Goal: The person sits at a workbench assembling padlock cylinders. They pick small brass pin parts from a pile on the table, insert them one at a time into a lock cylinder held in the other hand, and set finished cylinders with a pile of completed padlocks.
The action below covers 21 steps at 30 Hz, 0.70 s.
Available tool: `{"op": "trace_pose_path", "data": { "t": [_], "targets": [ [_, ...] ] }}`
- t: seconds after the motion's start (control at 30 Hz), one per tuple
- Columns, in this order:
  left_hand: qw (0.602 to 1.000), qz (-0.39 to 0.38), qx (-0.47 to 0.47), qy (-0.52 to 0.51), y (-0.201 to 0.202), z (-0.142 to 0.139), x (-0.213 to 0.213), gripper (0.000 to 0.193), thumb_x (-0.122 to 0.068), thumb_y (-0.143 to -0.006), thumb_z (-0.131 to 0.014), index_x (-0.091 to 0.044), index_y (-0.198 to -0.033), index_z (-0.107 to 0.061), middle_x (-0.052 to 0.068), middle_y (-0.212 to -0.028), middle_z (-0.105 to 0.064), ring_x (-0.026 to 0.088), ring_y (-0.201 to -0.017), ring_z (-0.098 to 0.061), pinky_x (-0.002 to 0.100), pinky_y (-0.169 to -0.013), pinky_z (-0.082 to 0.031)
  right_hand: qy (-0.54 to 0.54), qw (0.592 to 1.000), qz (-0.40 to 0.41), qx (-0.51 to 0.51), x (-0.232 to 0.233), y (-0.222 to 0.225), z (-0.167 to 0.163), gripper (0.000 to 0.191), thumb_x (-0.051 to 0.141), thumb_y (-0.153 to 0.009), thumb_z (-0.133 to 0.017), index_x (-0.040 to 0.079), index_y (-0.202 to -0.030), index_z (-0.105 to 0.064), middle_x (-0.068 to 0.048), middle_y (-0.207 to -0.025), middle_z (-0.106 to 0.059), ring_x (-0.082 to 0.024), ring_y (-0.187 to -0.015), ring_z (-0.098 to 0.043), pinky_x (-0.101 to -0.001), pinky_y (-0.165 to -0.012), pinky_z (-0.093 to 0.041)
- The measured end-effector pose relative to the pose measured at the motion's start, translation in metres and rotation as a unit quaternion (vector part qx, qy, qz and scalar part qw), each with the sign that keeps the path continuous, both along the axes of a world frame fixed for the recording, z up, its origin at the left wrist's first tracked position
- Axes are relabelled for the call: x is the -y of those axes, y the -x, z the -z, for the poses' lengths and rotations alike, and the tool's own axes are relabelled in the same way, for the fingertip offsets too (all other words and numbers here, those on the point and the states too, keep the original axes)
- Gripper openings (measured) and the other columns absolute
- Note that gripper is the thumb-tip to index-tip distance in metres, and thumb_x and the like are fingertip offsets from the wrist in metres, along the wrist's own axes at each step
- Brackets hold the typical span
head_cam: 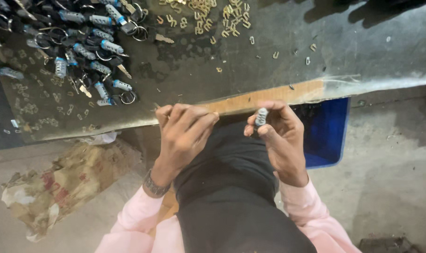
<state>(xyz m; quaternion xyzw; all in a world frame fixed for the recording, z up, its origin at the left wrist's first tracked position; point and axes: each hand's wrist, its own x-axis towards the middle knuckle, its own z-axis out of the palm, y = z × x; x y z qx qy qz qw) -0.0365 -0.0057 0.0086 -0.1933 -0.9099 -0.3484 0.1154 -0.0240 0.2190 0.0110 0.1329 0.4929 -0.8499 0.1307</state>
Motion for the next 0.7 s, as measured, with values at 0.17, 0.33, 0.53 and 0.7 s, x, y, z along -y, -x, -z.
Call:
{"op": "trace_pose_path", "data": {
  "t": [0.17, 0.33, 0.53, 0.7],
  "targets": [
    [0.963, -0.043, 0.120, -0.236, -0.005, -0.024, -0.006, 0.021, 0.001, -0.087, -0.082, -0.008, -0.103, -0.072, 0.004, -0.099, -0.073, 0.020, -0.093, -0.071, 0.031, -0.086, -0.054, 0.002, 0.999, -0.027, 0.018, -0.005, -0.006, 0.013, 0.031, 0.001, -0.089, -0.079, 0.003, -0.111, -0.058, -0.014, -0.102, -0.069, -0.023, -0.088, -0.071, -0.0363, -0.080, -0.059],
    [0.948, -0.015, 0.121, -0.294, -0.001, -0.037, -0.020, 0.022, 0.004, -0.089, -0.078, -0.006, -0.106, -0.070, 0.005, -0.102, -0.074, 0.020, -0.092, -0.074, 0.027, -0.079, -0.057, 0.043, 0.999, -0.026, -0.002, 0.005, -0.013, 0.016, 0.030, 0.002, -0.090, -0.080, 0.004, -0.110, -0.059, -0.009, -0.105, -0.062, -0.019, -0.092, -0.070, -0.0341, -0.079, -0.058],
    [0.978, -0.004, 0.029, -0.207, 0.009, -0.037, -0.032, 0.024, 0.004, -0.084, -0.081, -0.007, -0.101, -0.068, 0.004, -0.097, -0.071, 0.021, -0.087, -0.069, 0.031, -0.078, -0.054, 0.028, 0.999, -0.026, -0.031, 0.009, -0.018, 0.016, 0.028, 0.002, -0.091, -0.080, 0.005, -0.110, -0.060, -0.005, -0.107, -0.059, -0.013, -0.095, -0.061, -0.0275, -0.079, -0.050],
    [0.981, 0.024, 0.008, -0.192, 0.008, -0.036, -0.030, 0.025, 0.005, -0.084, -0.081, -0.005, -0.102, -0.066, 0.005, -0.098, -0.070, 0.021, -0.085, -0.068, 0.034, -0.078, -0.053, 0.010, 0.999, -0.032, -0.032, 0.008, -0.018, 0.015, 0.025, 0.002, -0.091, -0.080, 0.005, -0.109, -0.062, -0.005, -0.106, -0.060, -0.011, -0.096, -0.060, -0.0258, -0.082, -0.049]
  ]
}}
